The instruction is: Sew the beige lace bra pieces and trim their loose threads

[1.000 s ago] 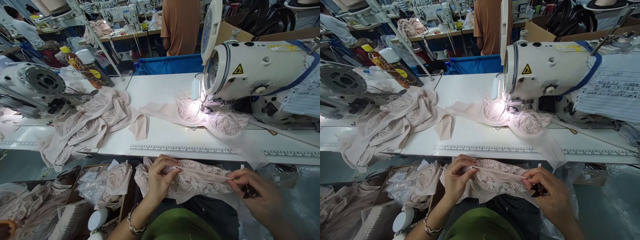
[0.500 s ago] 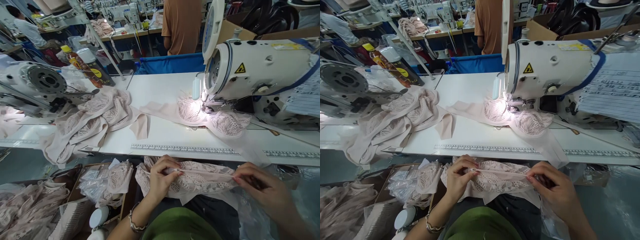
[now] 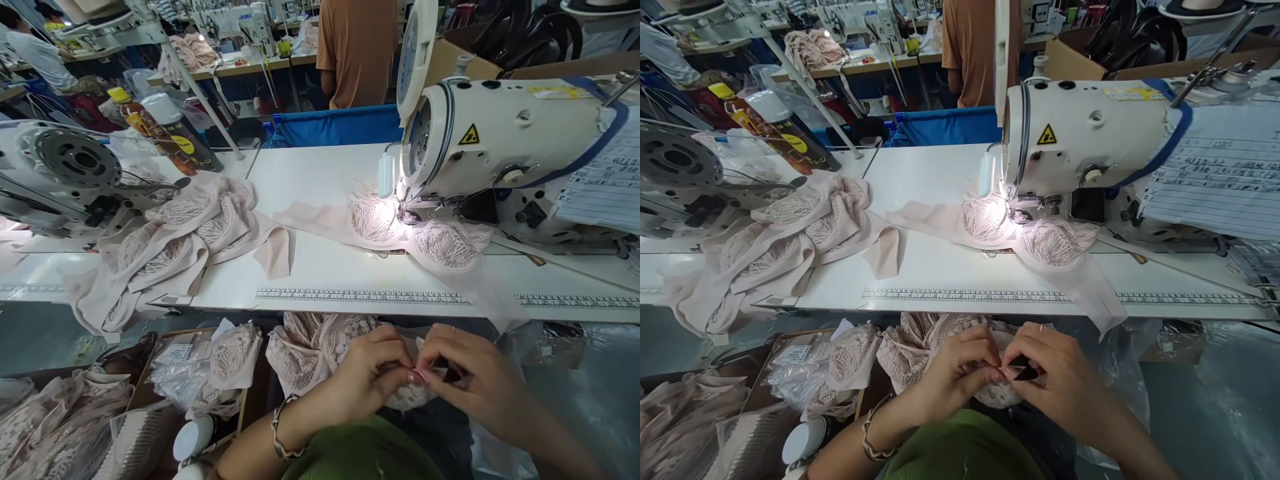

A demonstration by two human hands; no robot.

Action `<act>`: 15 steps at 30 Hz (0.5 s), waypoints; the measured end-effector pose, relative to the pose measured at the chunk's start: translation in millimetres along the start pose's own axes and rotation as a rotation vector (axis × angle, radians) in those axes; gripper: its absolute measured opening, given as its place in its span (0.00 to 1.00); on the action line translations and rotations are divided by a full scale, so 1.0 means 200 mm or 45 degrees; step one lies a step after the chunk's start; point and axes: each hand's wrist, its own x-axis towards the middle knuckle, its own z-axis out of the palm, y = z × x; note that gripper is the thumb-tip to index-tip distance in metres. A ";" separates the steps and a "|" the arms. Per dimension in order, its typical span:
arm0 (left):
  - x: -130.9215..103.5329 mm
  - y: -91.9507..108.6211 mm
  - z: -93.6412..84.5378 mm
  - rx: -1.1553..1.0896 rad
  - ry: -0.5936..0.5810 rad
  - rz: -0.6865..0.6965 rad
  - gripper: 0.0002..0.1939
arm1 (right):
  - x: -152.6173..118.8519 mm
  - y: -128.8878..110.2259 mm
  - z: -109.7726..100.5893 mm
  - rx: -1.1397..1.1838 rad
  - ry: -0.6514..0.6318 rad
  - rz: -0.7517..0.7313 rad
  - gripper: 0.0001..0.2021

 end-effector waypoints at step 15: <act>0.03 0.00 -0.03 -0.243 0.047 -0.148 0.13 | -0.02 0.12 -0.07 0.419 0.083 0.096 0.12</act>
